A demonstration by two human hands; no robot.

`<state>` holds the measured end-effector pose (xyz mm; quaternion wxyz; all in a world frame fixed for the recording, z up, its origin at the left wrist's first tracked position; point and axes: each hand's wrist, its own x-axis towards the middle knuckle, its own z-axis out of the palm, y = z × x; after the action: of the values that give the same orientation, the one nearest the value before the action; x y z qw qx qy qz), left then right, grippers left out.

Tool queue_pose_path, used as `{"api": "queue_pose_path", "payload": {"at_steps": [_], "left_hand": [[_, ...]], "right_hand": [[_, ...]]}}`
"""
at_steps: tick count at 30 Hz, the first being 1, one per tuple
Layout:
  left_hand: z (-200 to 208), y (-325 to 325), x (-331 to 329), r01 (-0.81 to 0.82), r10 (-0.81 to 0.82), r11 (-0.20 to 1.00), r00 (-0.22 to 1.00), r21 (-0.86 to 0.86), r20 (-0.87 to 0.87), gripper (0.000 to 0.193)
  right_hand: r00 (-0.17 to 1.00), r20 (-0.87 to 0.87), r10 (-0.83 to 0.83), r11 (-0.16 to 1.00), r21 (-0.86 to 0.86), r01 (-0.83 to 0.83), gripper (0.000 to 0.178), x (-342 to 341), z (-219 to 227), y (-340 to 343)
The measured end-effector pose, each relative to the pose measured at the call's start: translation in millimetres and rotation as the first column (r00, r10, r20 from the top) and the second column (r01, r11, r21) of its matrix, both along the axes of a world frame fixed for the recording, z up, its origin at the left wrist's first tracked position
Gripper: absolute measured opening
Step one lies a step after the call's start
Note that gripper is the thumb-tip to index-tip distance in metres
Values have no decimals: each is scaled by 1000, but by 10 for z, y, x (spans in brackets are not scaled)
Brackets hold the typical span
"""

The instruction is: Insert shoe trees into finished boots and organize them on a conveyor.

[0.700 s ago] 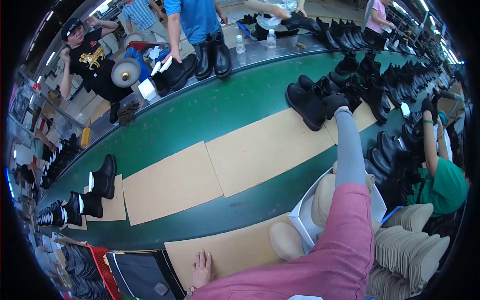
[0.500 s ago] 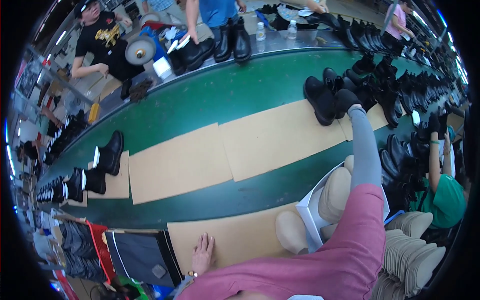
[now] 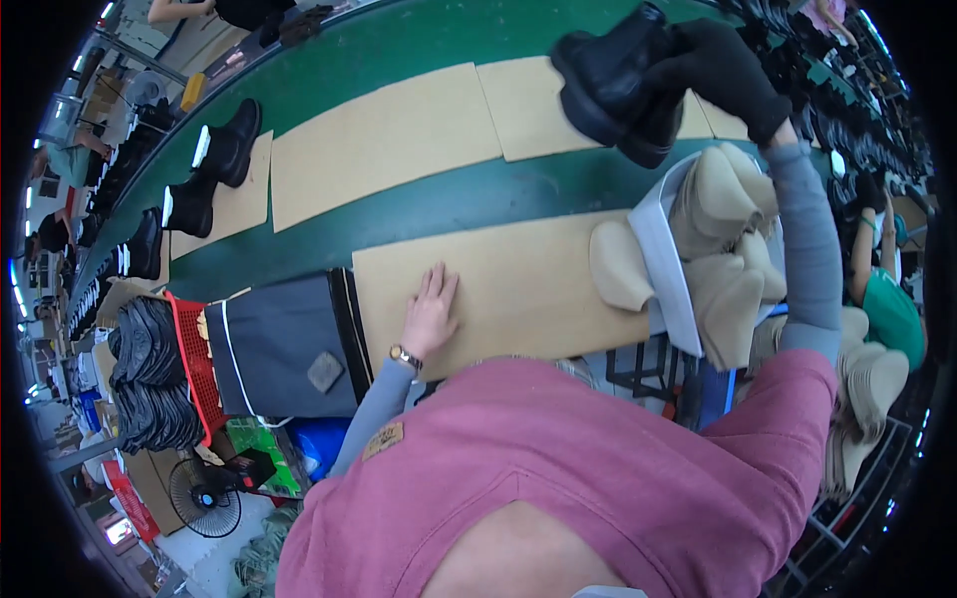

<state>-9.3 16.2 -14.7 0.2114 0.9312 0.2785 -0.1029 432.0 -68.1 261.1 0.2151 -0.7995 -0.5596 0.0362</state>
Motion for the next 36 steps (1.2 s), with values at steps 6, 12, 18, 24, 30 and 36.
{"api": "queue_pose_path", "payload": {"at_steps": [6,12,18,24,30,36], "left_hand": [[209,254,-18,-268,485,866,651,-421,583,37],[571,196,-106,98,354,865,576,-493,736,26],[728,87,-24,107,268,890,664,-443,699,24],[662,170,111,81,198,942,652,-326,732,19],[539,297,159,28,368,822,736,-569,568,34],[529,278,199,-59,502,680,764,-731,405,38]], "right_hand": [[952,118,283,958,6,-286,14,-2048,-718,-516],[896,-3,444,890,-115,-442,18,-3147,-1522,-853],[907,-343,244,968,150,-203,49,-2539,-1214,-972],[944,-326,-50,884,426,194,38,-2197,-1602,-616],[836,-549,-4,946,268,181,21,-2036,-1830,-467],[646,-760,78,963,225,149,19,-1734,-2013,-556]]}}
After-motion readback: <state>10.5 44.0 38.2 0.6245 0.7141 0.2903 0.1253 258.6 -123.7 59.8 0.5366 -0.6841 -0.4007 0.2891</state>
